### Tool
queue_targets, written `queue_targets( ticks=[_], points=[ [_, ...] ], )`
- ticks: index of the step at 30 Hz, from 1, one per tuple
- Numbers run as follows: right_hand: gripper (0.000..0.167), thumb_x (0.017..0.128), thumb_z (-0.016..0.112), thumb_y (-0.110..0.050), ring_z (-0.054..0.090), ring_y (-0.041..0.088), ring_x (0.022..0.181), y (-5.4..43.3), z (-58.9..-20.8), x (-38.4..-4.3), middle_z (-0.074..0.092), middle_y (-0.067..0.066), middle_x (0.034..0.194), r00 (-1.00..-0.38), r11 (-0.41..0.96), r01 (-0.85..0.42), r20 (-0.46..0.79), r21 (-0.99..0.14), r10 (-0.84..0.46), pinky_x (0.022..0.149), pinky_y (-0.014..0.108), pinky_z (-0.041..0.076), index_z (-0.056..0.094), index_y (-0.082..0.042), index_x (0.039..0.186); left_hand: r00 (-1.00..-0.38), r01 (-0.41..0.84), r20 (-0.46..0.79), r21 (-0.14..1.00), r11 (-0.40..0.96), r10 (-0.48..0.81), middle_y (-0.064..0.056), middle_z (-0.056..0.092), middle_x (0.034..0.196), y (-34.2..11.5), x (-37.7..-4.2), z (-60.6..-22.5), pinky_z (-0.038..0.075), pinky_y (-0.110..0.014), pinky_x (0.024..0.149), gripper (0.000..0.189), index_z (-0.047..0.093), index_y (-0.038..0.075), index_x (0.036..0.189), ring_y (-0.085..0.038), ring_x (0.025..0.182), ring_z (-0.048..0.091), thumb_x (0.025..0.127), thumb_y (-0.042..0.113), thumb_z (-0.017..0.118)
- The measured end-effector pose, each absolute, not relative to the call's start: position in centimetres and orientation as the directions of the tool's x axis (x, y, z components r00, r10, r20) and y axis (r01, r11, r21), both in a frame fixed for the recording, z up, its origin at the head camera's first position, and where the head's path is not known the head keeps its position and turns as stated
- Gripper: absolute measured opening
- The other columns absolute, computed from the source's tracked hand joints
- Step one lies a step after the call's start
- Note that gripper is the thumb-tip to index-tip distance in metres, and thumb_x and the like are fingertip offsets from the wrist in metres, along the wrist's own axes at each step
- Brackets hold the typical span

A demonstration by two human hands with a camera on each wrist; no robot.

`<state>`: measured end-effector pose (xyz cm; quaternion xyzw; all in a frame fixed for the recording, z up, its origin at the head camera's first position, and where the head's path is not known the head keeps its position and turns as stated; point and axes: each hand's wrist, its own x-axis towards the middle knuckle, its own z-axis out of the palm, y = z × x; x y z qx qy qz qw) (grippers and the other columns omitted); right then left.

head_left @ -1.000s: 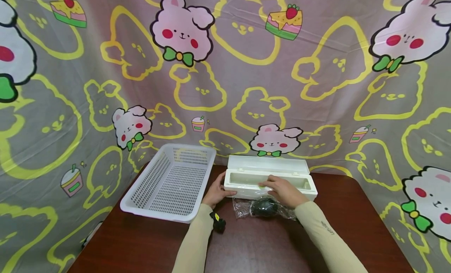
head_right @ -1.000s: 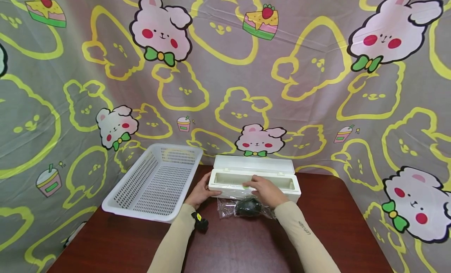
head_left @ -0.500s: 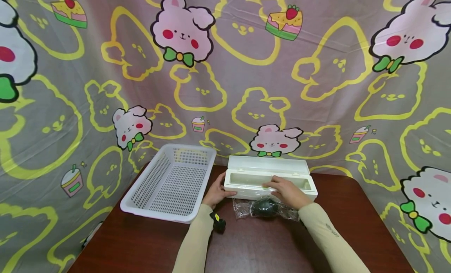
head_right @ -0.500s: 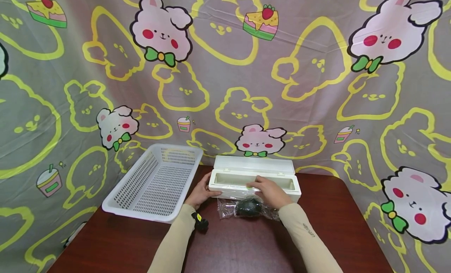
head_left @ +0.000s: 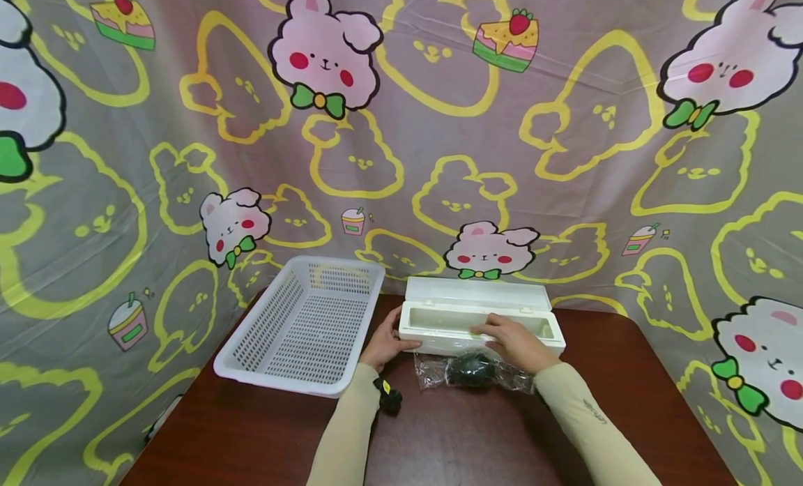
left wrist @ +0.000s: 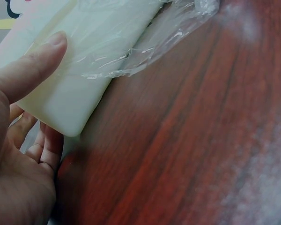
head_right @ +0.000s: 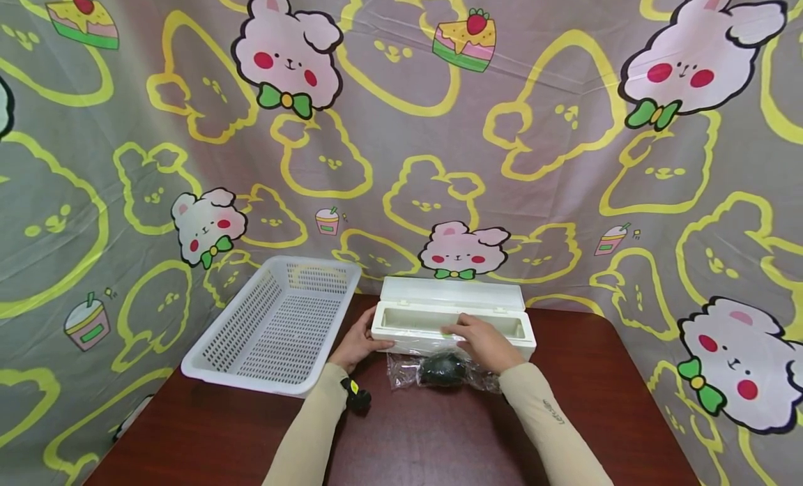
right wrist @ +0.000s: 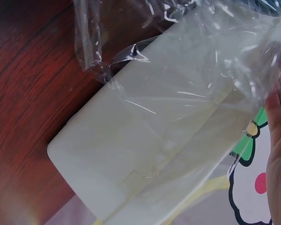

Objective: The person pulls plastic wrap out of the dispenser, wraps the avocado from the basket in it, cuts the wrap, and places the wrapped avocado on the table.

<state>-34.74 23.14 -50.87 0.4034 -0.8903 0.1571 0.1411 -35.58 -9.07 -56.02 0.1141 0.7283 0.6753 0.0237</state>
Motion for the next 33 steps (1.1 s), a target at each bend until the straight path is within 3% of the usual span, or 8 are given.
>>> queue_targets(
  ticks=[11, 23, 33],
  points=[
    [0.042, 0.090, 0.077, -0.002, 0.055, 0.007, 0.085, 23.2, -50.7, -34.4, 0.062, -0.004, 0.101, -0.674, 0.658, -0.731, 0.346, -0.182, -0.653, 0.076, 0.030, 0.054, 0.073, -0.016, 0.129, -0.977, 0.138, 0.117, 0.984, 0.111, 0.177, -0.019, 0.048, 0.154, -9.3, -37.4, -58.5, 0.058, -0.027, 0.074, 0.099, 0.033, 0.012, 0.162, -0.016, 0.085, 0.067, 0.080, -0.004, 0.086],
    [0.039, 0.091, 0.077, -0.002, 0.054, 0.009, 0.084, 23.5, -50.9, -34.4, 0.060, -0.004, 0.099, -0.693, 0.677, -0.711, 0.346, -0.190, -0.632, 0.075, 0.030, 0.051, 0.074, -0.017, 0.127, -0.975, 0.126, 0.112, 0.990, 0.062, 0.194, -0.027, 0.052, 0.147, -9.1, -35.3, -55.8, 0.058, -0.028, 0.076, 0.096, 0.032, 0.007, 0.162, -0.016, 0.085, 0.069, 0.082, -0.006, 0.083],
    [0.040, 0.088, 0.078, 0.003, 0.055, 0.011, 0.081, 24.0, -51.0, -34.3, 0.062, 0.000, 0.097, -0.655, 0.643, -0.742, 0.404, -0.188, -0.638, 0.073, 0.030, 0.051, 0.075, -0.013, 0.125, -0.975, 0.126, 0.112, 0.990, 0.064, 0.193, -0.027, 0.053, 0.145, -9.1, -35.5, -55.9, 0.058, -0.028, 0.075, 0.096, 0.032, 0.007, 0.161, -0.016, 0.085, 0.068, 0.081, -0.006, 0.084]
  ],
)
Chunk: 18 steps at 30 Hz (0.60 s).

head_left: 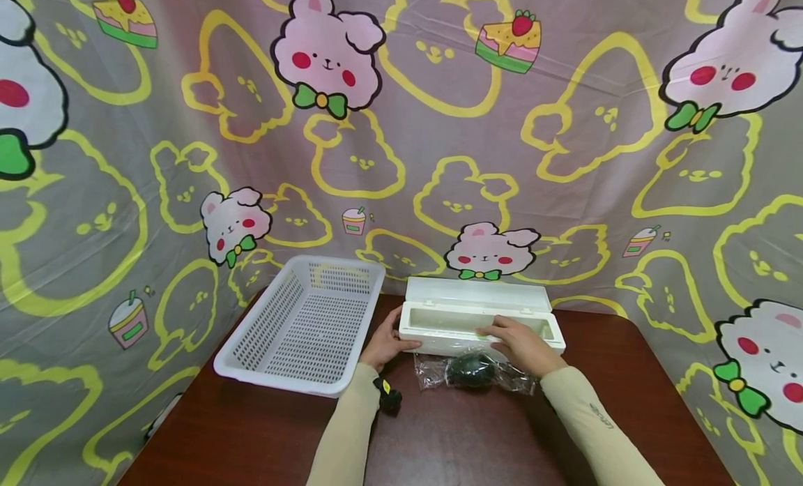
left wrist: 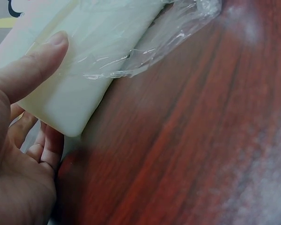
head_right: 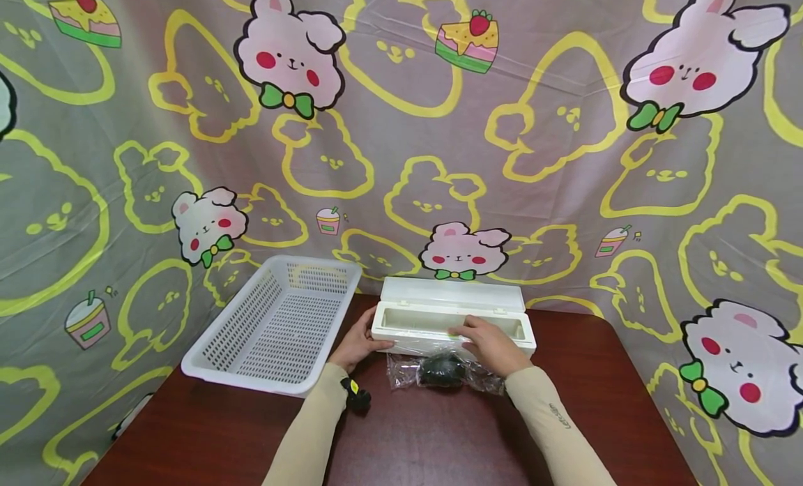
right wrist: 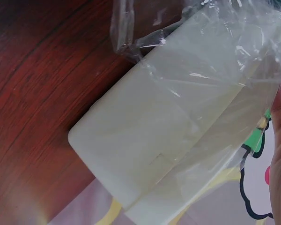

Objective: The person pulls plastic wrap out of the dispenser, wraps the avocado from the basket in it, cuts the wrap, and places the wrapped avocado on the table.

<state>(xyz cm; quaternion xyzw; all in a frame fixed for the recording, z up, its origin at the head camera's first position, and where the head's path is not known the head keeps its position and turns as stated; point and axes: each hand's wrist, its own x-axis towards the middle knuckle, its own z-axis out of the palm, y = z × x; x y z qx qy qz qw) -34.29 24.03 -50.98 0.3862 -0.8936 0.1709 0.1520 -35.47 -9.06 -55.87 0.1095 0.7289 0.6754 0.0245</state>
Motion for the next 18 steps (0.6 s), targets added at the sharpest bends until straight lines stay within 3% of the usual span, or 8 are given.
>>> queue_targets(
  ticks=[7, 18],
  points=[
    [0.041, 0.084, 0.080, 0.005, 0.057, 0.014, 0.080, 24.5, -51.2, -34.4, 0.062, 0.001, 0.095, -0.616, 0.617, -0.769, 0.453, -0.167, -0.644, 0.071, 0.031, 0.051, 0.076, -0.010, 0.122, -0.976, 0.121, 0.108, 0.991, 0.055, 0.191, -0.026, 0.053, 0.146, -9.0, -35.5, -55.9, 0.058, -0.028, 0.077, 0.096, 0.032, 0.008, 0.162, -0.017, 0.087, 0.069, 0.082, -0.006, 0.083],
    [0.035, 0.088, 0.079, 0.001, 0.056, 0.009, 0.081, 25.6, -51.4, -34.6, 0.062, -0.002, 0.097, -0.652, 0.654, -0.739, 0.413, -0.161, -0.636, 0.071, 0.029, 0.052, 0.076, -0.014, 0.119, -0.976, 0.117, 0.106, 0.992, 0.047, 0.191, -0.025, 0.053, 0.146, -9.0, -35.4, -55.7, 0.058, -0.027, 0.075, 0.096, 0.032, 0.006, 0.161, -0.014, 0.083, 0.067, 0.081, -0.008, 0.083]
  ],
)
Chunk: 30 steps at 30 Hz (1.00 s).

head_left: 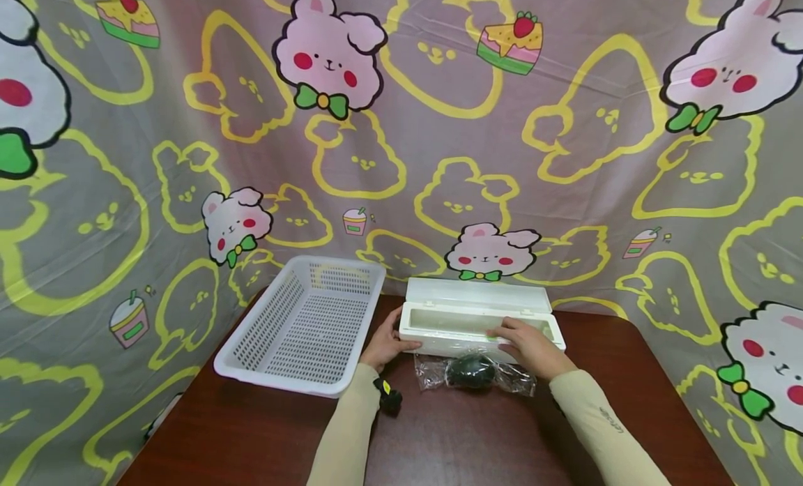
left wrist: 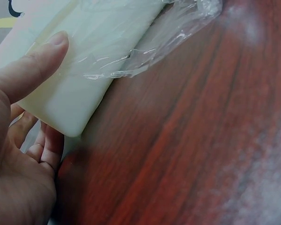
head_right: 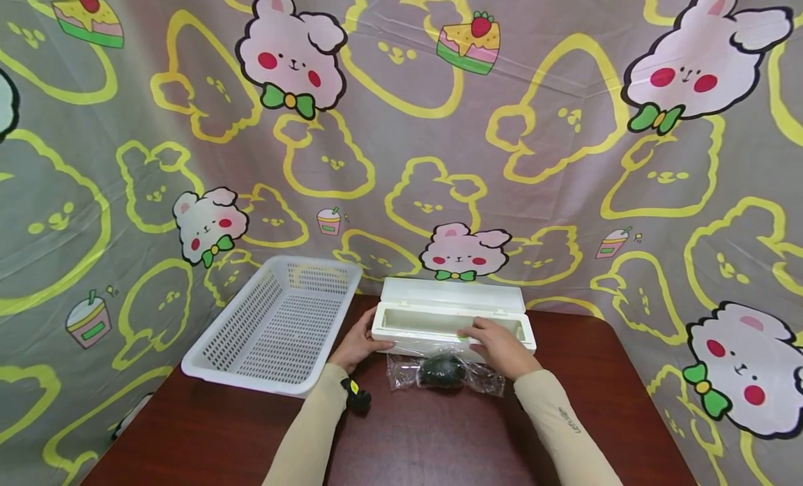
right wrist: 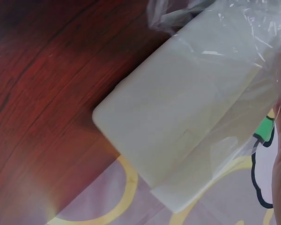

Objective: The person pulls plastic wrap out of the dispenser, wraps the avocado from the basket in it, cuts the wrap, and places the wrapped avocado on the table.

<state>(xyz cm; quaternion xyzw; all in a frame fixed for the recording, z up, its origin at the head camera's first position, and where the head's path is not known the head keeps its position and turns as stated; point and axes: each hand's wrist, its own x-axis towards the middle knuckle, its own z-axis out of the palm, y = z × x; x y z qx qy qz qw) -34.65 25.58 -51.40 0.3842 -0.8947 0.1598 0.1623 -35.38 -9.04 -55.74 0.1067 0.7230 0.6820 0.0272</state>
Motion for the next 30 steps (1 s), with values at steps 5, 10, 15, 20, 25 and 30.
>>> queue_targets(
  ticks=[5, 10, 15, 20, 25, 30],
  points=[
    [0.035, 0.086, 0.081, 0.002, 0.058, 0.012, 0.082, 26.0, -51.5, -34.7, 0.063, 0.000, 0.096, -0.624, 0.639, -0.756, 0.449, -0.141, -0.640, 0.072, 0.031, 0.053, 0.076, -0.013, 0.117, -0.976, 0.129, 0.115, 0.990, 0.063, 0.187, -0.030, 0.060, 0.132, -9.0, -35.7, -56.2, 0.058, -0.027, 0.073, 0.097, 0.032, 0.006, 0.161, -0.014, 0.080, 0.068, 0.081, -0.008, 0.083],
    [0.036, 0.084, 0.082, 0.001, 0.060, 0.011, 0.081, 26.6, -51.8, -34.6, 0.062, 0.000, 0.096, -0.603, 0.633, -0.766, 0.469, -0.112, -0.646, 0.072, 0.032, 0.055, 0.076, -0.013, 0.117, -0.977, 0.129, 0.111, 0.988, 0.084, 0.184, -0.028, 0.058, 0.139, -9.1, -36.8, -57.7, 0.058, -0.027, 0.074, 0.097, 0.031, 0.009, 0.162, -0.014, 0.081, 0.068, 0.082, -0.006, 0.083],
    [0.039, 0.083, 0.084, 0.000, 0.061, 0.010, 0.083, 27.5, -51.9, -34.5, 0.062, -0.002, 0.098, -0.614, 0.649, -0.754, 0.461, -0.104, -0.640, 0.073, 0.032, 0.056, 0.076, -0.015, 0.118, -0.974, 0.119, 0.102, 0.990, 0.076, 0.204, -0.025, 0.058, 0.140, -9.3, -37.3, -58.3, 0.059, -0.028, 0.076, 0.099, 0.031, 0.013, 0.163, -0.016, 0.084, 0.070, 0.082, -0.001, 0.085],
    [0.043, 0.080, 0.086, 0.001, 0.060, 0.009, 0.085, 28.5, -51.9, -34.3, 0.063, -0.003, 0.099, -0.624, 0.665, -0.741, 0.467, -0.097, -0.627, 0.073, 0.031, 0.055, 0.076, -0.016, 0.118, -0.974, 0.109, 0.095, 0.992, 0.061, 0.204, -0.026, 0.061, 0.134, -9.5, -37.3, -58.2, 0.060, -0.030, 0.077, 0.100, 0.032, 0.014, 0.163, -0.019, 0.086, 0.072, 0.081, -0.001, 0.086],
    [0.043, 0.079, 0.085, 0.003, 0.060, 0.009, 0.083, 29.1, -52.1, -34.3, 0.063, -0.002, 0.099, -0.603, 0.651, -0.754, 0.487, -0.088, -0.632, 0.072, 0.031, 0.055, 0.076, -0.015, 0.118, -0.973, 0.117, 0.104, 0.992, 0.052, 0.205, -0.025, 0.056, 0.142, -9.3, -36.4, -57.1, 0.058, -0.028, 0.076, 0.097, 0.031, 0.010, 0.162, -0.015, 0.085, 0.070, 0.082, -0.006, 0.083],
    [0.044, 0.080, 0.085, 0.002, 0.059, 0.007, 0.083, 29.2, -52.2, -34.3, 0.063, -0.003, 0.099, -0.614, 0.659, -0.746, 0.482, -0.095, -0.625, 0.072, 0.030, 0.055, 0.076, -0.016, 0.119, -0.972, 0.120, 0.111, 0.992, 0.033, 0.209, -0.029, 0.057, 0.138, -9.1, -35.4, -55.7, 0.058, -0.027, 0.075, 0.096, 0.030, 0.005, 0.162, -0.014, 0.082, 0.069, 0.082, -0.008, 0.081]
  ],
)
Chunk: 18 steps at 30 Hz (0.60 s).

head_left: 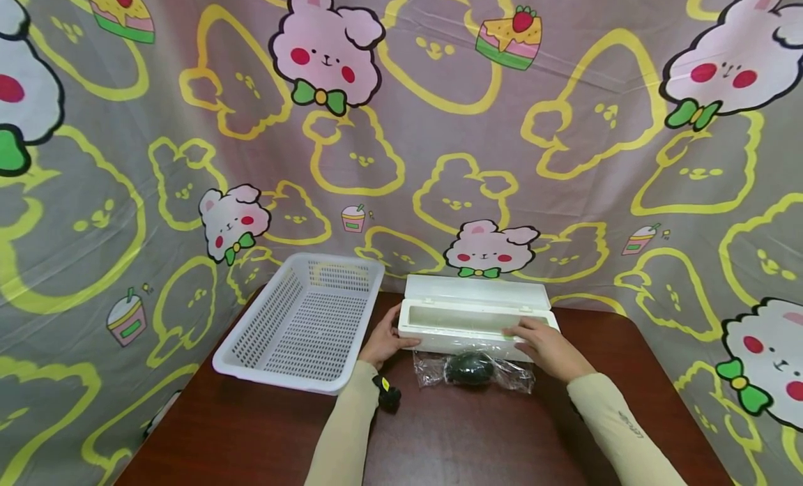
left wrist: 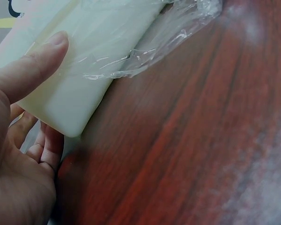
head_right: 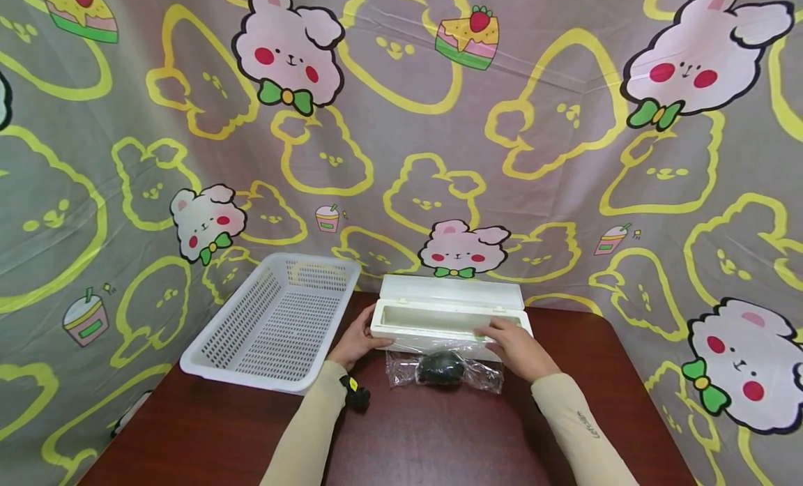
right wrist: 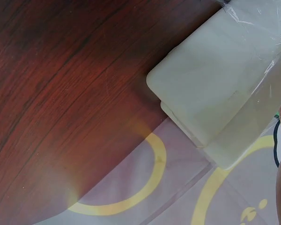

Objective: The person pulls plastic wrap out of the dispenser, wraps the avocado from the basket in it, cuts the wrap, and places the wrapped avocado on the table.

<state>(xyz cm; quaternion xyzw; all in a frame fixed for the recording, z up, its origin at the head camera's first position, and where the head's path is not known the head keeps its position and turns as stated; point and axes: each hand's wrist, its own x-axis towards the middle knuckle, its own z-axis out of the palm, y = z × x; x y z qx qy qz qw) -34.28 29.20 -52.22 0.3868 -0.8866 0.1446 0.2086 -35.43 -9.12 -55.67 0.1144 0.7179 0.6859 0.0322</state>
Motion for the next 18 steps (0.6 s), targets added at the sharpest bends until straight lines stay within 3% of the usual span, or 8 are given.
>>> queue_targets(
  ticks=[7, 13, 18],
  points=[
    [0.044, 0.079, 0.086, 0.003, 0.060, 0.009, 0.083, 29.29, -52.25, -34.25, 0.063, -0.002, 0.099, -0.613, 0.660, -0.746, 0.485, -0.094, -0.623, 0.071, 0.030, 0.055, 0.076, -0.015, 0.118, -0.970, 0.121, 0.113, 0.992, 0.026, 0.213, -0.026, 0.051, 0.147, -9.18, -35.32, -55.53, 0.059, -0.028, 0.076, 0.096, 0.031, 0.005, 0.162, -0.014, 0.084, 0.069, 0.082, -0.009, 0.082],
    [0.043, 0.080, 0.085, 0.002, 0.061, 0.009, 0.084, 29.52, -52.26, -34.15, 0.063, -0.002, 0.100, -0.635, 0.676, -0.730, 0.470, -0.105, -0.613, 0.071, 0.030, 0.055, 0.076, -0.016, 0.118, -0.970, 0.121, 0.109, 0.992, 0.041, 0.219, -0.028, 0.056, 0.141, -9.16, -35.21, -55.43, 0.058, -0.027, 0.076, 0.096, 0.030, 0.006, 0.162, -0.014, 0.082, 0.069, 0.083, -0.006, 0.082],
    [0.042, 0.080, 0.086, 0.000, 0.062, 0.011, 0.085, 29.88, -52.27, -34.03, 0.063, -0.002, 0.103, -0.650, 0.691, -0.714, 0.471, -0.110, -0.596, 0.071, 0.031, 0.057, 0.075, -0.017, 0.117, -0.972, 0.124, 0.112, 0.991, 0.044, 0.205, -0.025, 0.050, 0.150, -9.16, -35.77, -56.20, 0.058, -0.028, 0.077, 0.097, 0.030, 0.007, 0.162, -0.015, 0.084, 0.069, 0.082, -0.007, 0.082]
  ],
)
